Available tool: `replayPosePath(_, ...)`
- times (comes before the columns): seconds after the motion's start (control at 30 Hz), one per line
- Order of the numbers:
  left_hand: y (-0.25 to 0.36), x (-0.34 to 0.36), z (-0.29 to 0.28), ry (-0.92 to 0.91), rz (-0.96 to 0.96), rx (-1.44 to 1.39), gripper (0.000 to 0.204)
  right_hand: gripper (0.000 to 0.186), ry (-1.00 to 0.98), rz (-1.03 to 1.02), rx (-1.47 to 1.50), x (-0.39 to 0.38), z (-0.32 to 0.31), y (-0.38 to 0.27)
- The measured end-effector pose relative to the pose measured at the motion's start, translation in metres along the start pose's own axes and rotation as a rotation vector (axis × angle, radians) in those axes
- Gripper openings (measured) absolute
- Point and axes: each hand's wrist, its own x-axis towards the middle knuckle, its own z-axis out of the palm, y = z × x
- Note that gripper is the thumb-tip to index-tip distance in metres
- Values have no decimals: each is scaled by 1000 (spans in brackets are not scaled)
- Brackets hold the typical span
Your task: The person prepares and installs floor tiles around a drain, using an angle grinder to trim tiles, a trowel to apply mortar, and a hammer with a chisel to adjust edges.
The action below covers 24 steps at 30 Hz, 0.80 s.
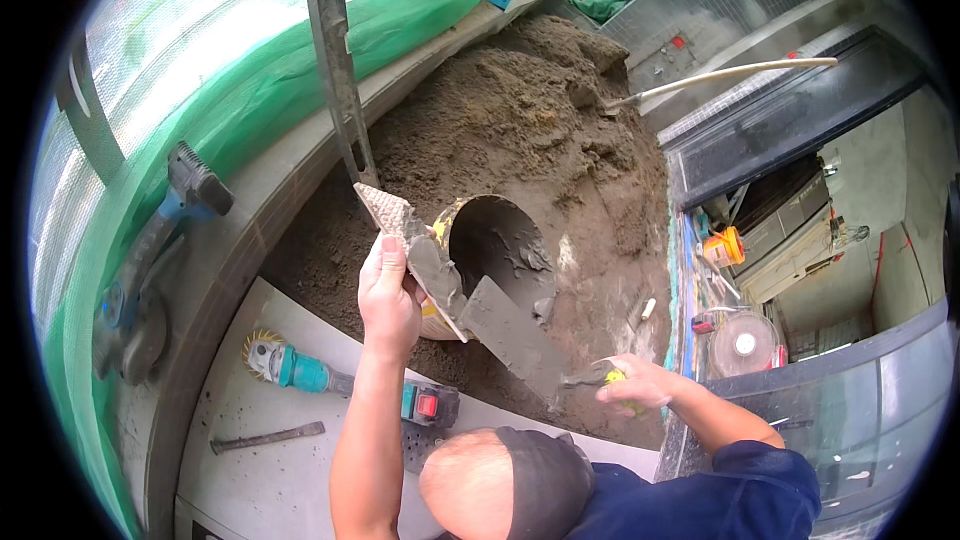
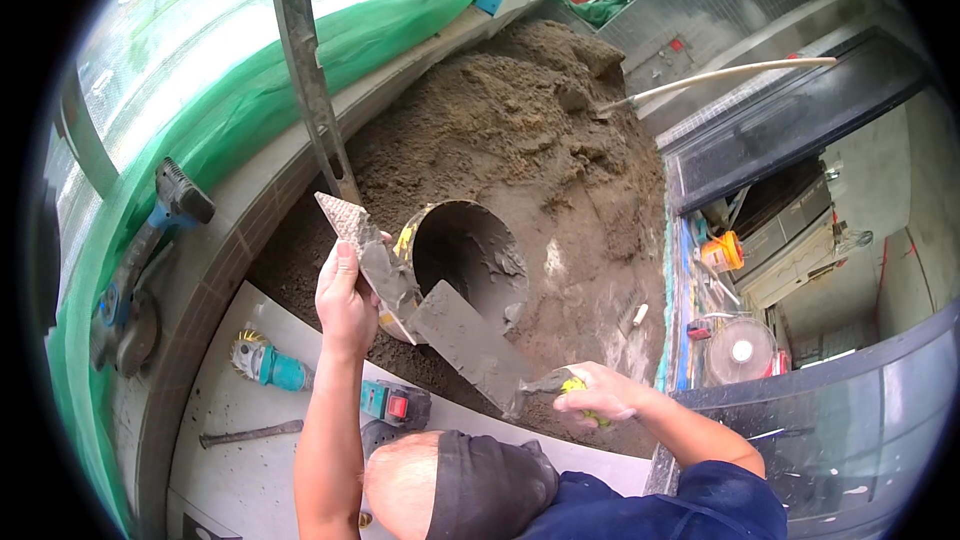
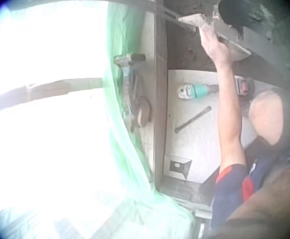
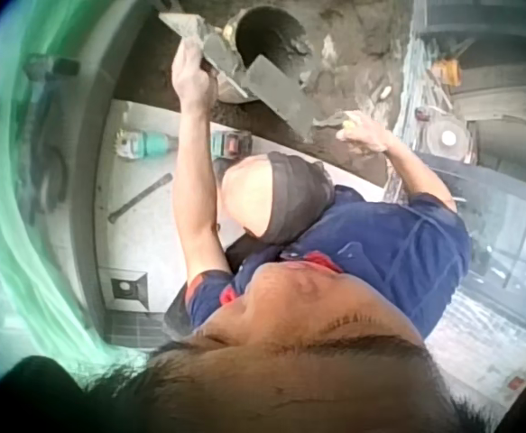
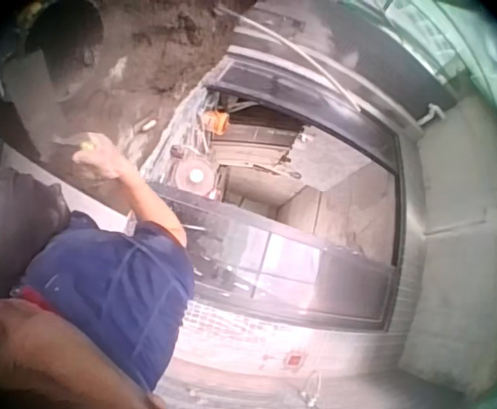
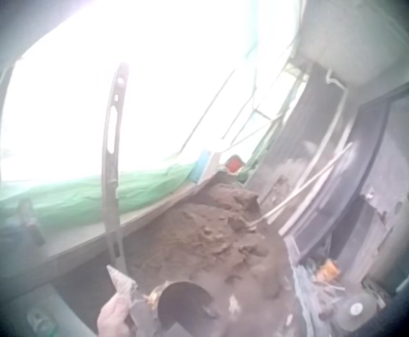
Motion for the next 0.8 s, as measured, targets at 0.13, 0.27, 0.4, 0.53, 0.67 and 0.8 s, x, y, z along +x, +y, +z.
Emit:
replayPosePath(0.13, 3, 6, -17, 23, 11, -160, 48, 25, 110, 84, -244, -2, -14, 7)
replayPosePath(0.27, 5, -5, -6, 75, -65, -122, 55, 38, 260, -51, 25, 4, -9, 5)
replayPosePath(0.4, -9, -14, -17, 62, -107, -65, 50, 55, 514, -242, -561, 11, 10, -22)
replayPosePath(0.53, -13, -22, -1, 72, -104, -85, 49, 51, 431, -320, -729, 18, 20, -27)
replayPosePath(0.67, -11, -27, -1, -4, -119, -26, 48, 50, 401, -272, -649, 29, 22, -27)
replayPosePath(0.8, 2, -33, 1, -86, -151, 61, 48, 51, 431, -241, -620, 37, 14, -25)
